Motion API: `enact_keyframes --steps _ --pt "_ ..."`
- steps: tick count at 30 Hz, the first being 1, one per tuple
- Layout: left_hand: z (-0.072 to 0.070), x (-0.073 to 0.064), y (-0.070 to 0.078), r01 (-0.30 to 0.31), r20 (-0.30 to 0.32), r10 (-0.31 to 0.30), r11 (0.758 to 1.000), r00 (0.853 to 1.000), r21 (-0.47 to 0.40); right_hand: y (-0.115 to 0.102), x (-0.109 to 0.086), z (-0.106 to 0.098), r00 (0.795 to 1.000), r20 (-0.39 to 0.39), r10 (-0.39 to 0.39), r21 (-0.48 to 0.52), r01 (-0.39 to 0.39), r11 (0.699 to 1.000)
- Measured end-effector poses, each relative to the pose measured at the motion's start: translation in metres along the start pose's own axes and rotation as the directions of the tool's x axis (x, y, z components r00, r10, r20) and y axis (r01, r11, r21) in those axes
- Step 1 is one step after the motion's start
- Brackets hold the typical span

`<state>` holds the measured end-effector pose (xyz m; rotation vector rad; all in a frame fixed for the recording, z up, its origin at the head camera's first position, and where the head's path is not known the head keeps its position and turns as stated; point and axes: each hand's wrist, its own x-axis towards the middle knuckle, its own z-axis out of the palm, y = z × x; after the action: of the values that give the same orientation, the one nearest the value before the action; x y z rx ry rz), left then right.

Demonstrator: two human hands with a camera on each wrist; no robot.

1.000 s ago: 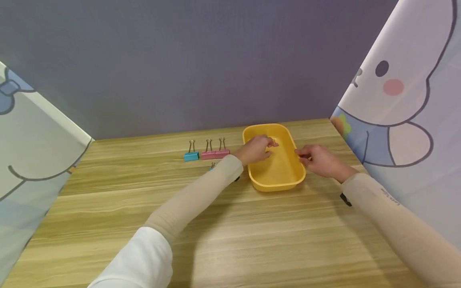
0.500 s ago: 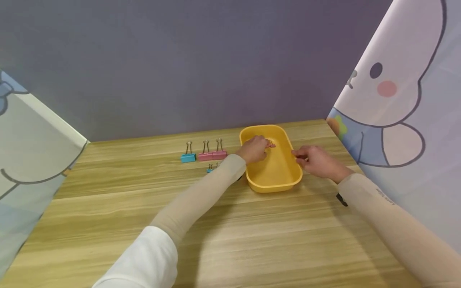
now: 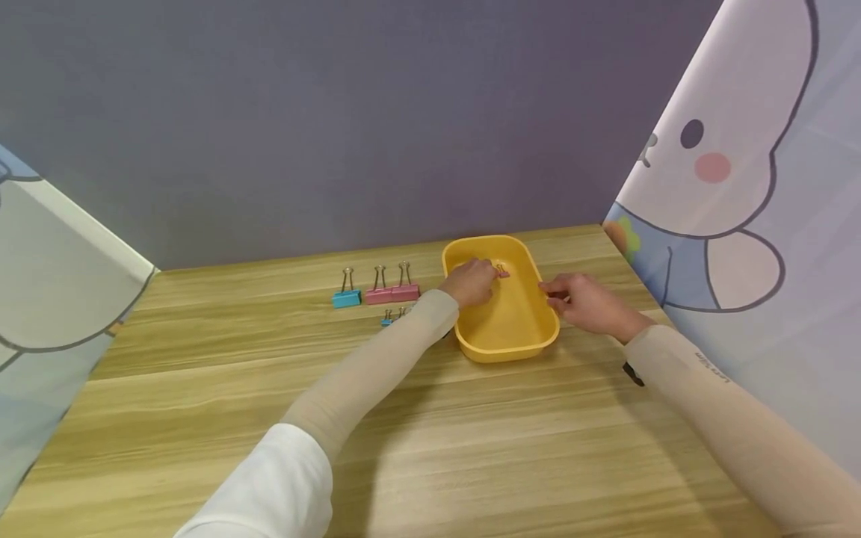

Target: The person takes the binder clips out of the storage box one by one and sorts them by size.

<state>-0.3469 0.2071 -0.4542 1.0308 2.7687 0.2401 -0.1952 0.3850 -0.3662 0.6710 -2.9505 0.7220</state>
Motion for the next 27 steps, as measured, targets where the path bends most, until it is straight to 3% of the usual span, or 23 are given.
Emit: enact_keyframes --steps 2,3,6,8,9,11,12,13,16,18,19,20,22,23,27 --pt "-0.01 -0.009 0.001 -0.021 -0.014 0.022 1.0 1.0 0.02 -0.001 0.0 -0.001 1.0 0.005 0.005 0.005 -0.005 1.0" --pt "-0.027 -0.027 0.016 0.037 0.005 -0.038 0.993 0.999 0.11 -0.002 0.0 -0.001 1.0 0.006 0.005 0.008 -0.005 1.0" --pt "-0.057 -0.065 0.035 0.046 -0.021 -0.043 0.983 0.999 0.178 -0.004 0.001 -0.002 1.0 0.002 0.001 0.014 -0.001 1.0" --pt "-0.054 -0.064 0.033 0.033 -0.014 -0.032 0.983 0.999 0.178 -0.004 0.002 -0.002 1.0 -0.001 -0.003 0.012 0.003 1.0" --pt "-0.047 -0.058 0.031 0.037 -0.004 -0.037 0.983 0.999 0.181 -0.004 0.002 -0.002 1.0 -0.002 -0.003 0.01 0.003 1.0" --pt "-0.007 -0.014 -0.003 -0.102 -0.023 0.103 0.993 0.994 0.061 -0.004 0.002 -0.002 1.0 0.0 -0.003 0.008 0.003 1.0" --pt "0.021 0.013 -0.022 -0.184 -0.063 0.182 0.983 0.981 -0.02 -0.003 0.002 -0.002 1.0 0.002 0.0 0.008 0.0 1.0" --pt "0.042 0.033 -0.038 -0.271 -0.105 0.261 0.957 0.96 -0.098 -0.003 0.002 -0.002 1.0 0.003 0.001 0.007 -0.001 1.0" --pt "0.061 0.06 -0.053 -0.299 -0.073 0.291 0.944 0.954 -0.142 -0.003 0.001 -0.002 1.0 0.005 0.009 0.009 -0.009 1.0" --pt "0.022 0.022 -0.022 -0.158 -0.021 0.158 0.987 0.987 -0.041 -0.002 0.0 -0.002 1.0 0.008 0.017 0.013 -0.017 1.0" --pt "-0.002 -0.001 -0.005 -0.072 0.027 0.071 0.997 0.997 0.041 -0.003 0.0 -0.002 1.0 0.008 0.018 0.016 -0.018 1.0" --pt "-0.025 -0.024 0.012 -0.004 0.066 -0.004 0.993 0.998 0.119 -0.003 0.0 -0.002 1.0 0.01 0.021 0.02 -0.021 1.0" --pt "-0.057 -0.06 0.03 0.005 0.052 -0.012 0.989 0.999 0.146 -0.003 -0.001 -0.002 1.0 0.009 0.018 0.022 -0.018 1.0" --pt "-0.069 -0.075 0.037 0.01 0.052 -0.018 0.988 0.998 0.153 -0.003 0.0 -0.002 1.0 0.012 0.017 0.024 -0.017 1.0" --pt "-0.074 -0.085 0.038 0.013 0.026 -0.016 0.992 1.0 0.126 -0.004 0.0 -0.003 1.0 0.015 0.014 0.024 -0.014 1.0"
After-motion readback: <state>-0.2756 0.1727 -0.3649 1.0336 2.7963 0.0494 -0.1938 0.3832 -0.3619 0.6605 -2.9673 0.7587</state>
